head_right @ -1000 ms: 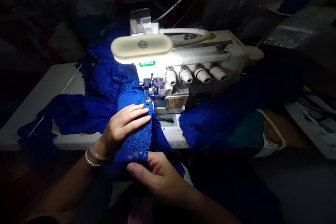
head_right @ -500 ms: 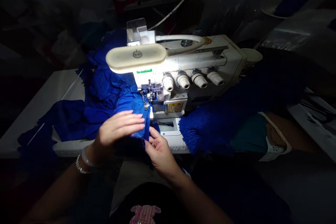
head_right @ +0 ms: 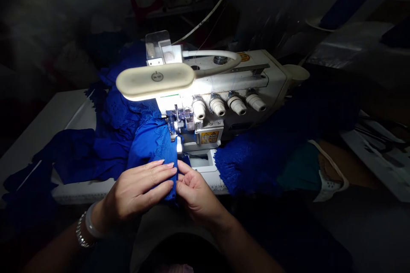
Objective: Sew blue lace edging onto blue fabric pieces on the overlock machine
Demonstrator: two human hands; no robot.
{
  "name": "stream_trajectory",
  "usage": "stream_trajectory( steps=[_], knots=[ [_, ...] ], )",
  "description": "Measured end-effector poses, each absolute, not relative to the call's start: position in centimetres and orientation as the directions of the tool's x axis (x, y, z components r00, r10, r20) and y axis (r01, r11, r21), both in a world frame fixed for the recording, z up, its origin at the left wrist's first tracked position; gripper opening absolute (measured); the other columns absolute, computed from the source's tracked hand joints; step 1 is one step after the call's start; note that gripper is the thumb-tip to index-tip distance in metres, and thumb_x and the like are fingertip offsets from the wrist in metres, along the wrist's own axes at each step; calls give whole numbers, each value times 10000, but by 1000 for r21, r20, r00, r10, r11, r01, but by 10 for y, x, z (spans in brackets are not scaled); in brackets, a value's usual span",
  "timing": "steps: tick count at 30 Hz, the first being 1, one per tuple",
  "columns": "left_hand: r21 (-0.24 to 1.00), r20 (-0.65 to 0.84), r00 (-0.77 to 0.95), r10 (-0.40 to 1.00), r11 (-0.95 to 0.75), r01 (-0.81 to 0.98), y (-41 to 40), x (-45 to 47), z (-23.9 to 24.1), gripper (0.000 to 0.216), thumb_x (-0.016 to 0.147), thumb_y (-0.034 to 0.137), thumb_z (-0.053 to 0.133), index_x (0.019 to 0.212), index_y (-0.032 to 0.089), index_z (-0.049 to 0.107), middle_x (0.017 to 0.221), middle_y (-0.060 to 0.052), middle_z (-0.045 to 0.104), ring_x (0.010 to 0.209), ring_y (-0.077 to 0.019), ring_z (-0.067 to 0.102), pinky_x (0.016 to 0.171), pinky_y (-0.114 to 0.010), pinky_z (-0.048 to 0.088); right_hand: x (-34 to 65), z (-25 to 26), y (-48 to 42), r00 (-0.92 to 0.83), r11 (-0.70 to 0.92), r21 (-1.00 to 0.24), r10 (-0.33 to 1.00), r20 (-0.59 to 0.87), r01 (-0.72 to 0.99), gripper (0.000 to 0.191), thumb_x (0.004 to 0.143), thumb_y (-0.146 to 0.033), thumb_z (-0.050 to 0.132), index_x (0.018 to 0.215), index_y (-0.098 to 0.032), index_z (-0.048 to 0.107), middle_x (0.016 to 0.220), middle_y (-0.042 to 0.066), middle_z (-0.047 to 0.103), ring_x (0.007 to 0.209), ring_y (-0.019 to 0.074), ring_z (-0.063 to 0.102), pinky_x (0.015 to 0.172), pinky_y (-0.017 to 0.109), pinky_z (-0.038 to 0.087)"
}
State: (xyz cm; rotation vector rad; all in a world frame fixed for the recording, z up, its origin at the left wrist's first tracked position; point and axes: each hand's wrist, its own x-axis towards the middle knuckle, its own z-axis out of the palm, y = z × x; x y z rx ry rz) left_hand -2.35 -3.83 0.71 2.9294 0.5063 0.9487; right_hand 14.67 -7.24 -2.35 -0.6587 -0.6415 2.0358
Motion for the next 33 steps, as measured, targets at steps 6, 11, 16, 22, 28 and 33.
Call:
stream_trajectory(
  steps=[6,11,16,22,28,33],
  knots=[
    [62,587,751,302,-942,330,-39,-20,10,202,934,114,471,1041,100,641,1084,-149,732,1086,-249,680,965,-432,563,155,-20,-68,-455,-460,-705,864,-215,-541,456,814,-391,739,1214,-206,621,1005,75,732,889,183,691,847,316,528],
    [158,607,686,401,-907,391,-35,-26,-7,239,954,103,424,1073,108,631,1109,-136,726,1159,-239,640,1090,-498,442,166,-22,-80,-380,-393,-876,883,-275,-280,329,791,-380,761,1040,-170,714,849,46,731,804,166,671,741,253,513],
    [480,564,576,591,-803,354,-21,-37,-9,292,988,319,439,1157,149,606,1157,-131,708,1220,-228,600,1153,-485,355,173,-32,-84,-451,-555,-750,807,-381,-359,564,789,-444,757,1259,-184,584,703,4,706,611,122,653,587,215,499],
    [277,556,699,450,-893,354,-49,-33,11,300,1001,153,359,1179,118,598,1180,-114,702,1242,-189,580,1150,-451,376,171,-38,-81,-480,-547,-687,818,-316,-479,607,794,-339,781,1332,-211,529,798,14,731,687,100,680,685,203,515],
    [200,549,734,401,-915,350,-66,-25,10,325,987,110,339,1125,69,631,1148,-118,714,1217,-200,596,1137,-426,398,167,-28,-74,-520,-539,-609,822,-231,-582,494,838,-251,734,1301,-219,564,867,34,748,711,102,695,704,200,519],
    [188,542,738,401,-914,358,-62,-26,10,309,978,91,371,1155,58,621,1170,-115,704,1268,-206,554,1156,-433,376,161,-22,-68,-458,-463,-633,869,-188,-620,443,842,-250,726,1267,-233,601,998,48,747,849,131,700,789,237,525]
  ],
)
